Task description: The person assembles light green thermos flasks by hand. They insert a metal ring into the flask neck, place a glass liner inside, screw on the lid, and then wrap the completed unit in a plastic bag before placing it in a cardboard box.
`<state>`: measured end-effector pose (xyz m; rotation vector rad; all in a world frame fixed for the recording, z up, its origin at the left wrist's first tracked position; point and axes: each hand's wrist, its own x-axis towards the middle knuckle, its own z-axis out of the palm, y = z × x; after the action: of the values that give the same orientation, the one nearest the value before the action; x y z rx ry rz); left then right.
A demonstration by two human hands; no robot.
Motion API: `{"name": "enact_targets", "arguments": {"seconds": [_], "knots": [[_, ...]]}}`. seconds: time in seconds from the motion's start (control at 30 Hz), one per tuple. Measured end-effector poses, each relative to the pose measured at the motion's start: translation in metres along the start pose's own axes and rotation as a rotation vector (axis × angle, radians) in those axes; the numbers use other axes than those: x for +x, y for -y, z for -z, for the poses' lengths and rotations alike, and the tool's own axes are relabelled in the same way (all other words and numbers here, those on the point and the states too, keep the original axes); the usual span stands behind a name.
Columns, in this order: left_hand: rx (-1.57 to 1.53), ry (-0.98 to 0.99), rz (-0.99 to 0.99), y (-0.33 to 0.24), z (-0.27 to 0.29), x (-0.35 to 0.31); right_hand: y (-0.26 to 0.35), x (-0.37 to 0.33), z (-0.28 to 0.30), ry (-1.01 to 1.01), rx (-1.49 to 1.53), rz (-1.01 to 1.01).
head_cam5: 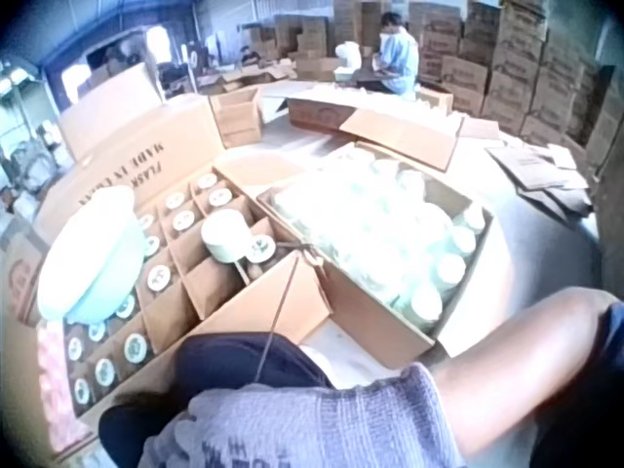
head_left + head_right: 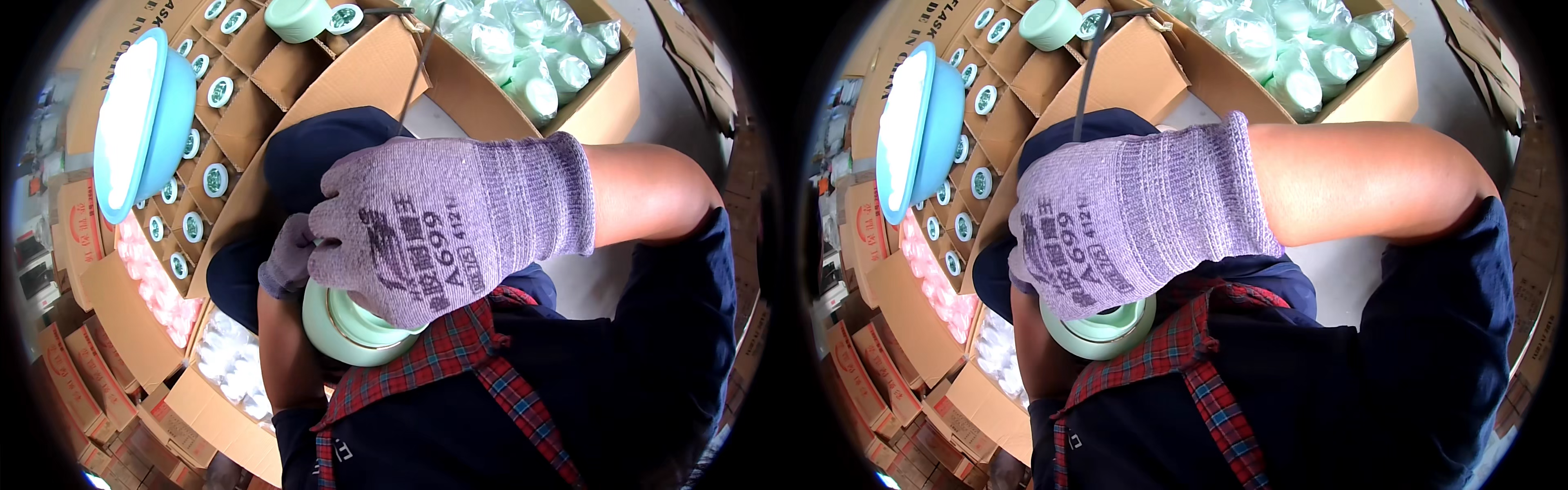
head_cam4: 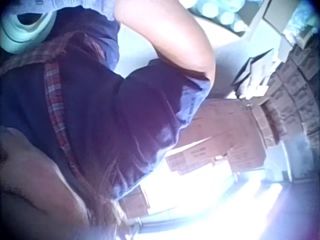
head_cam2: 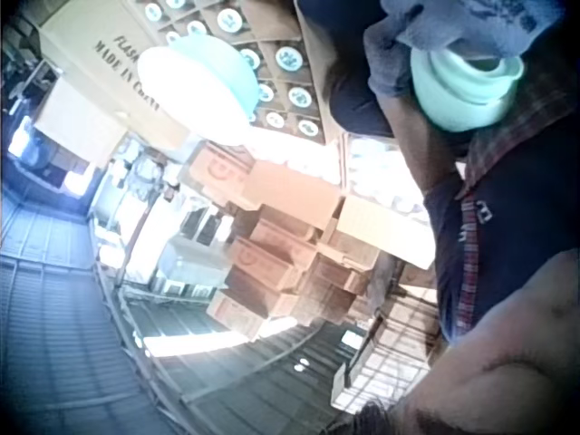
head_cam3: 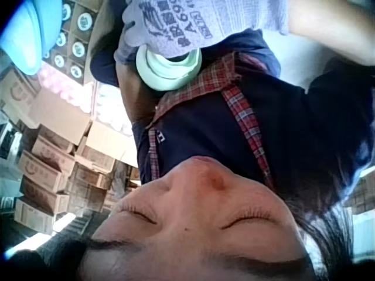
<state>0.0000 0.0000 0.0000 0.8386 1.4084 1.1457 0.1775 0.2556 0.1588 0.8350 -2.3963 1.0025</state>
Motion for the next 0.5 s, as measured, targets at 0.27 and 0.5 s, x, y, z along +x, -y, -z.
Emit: {"name": "enact_targets", "arguments": {"seconds": [0.27, 0.5], "knots": [[0.231, 0.096, -0.076, -0.079, -0.028, 0.018, -0.009, -0.024, -0.027, -0.010, 0.094, -0.023], [0.446, 0.060, -0.096, -0.091, -0.029, 0.014, -0.002, -0.023, -0.010, 0.036, 0.194, -0.088]]}}
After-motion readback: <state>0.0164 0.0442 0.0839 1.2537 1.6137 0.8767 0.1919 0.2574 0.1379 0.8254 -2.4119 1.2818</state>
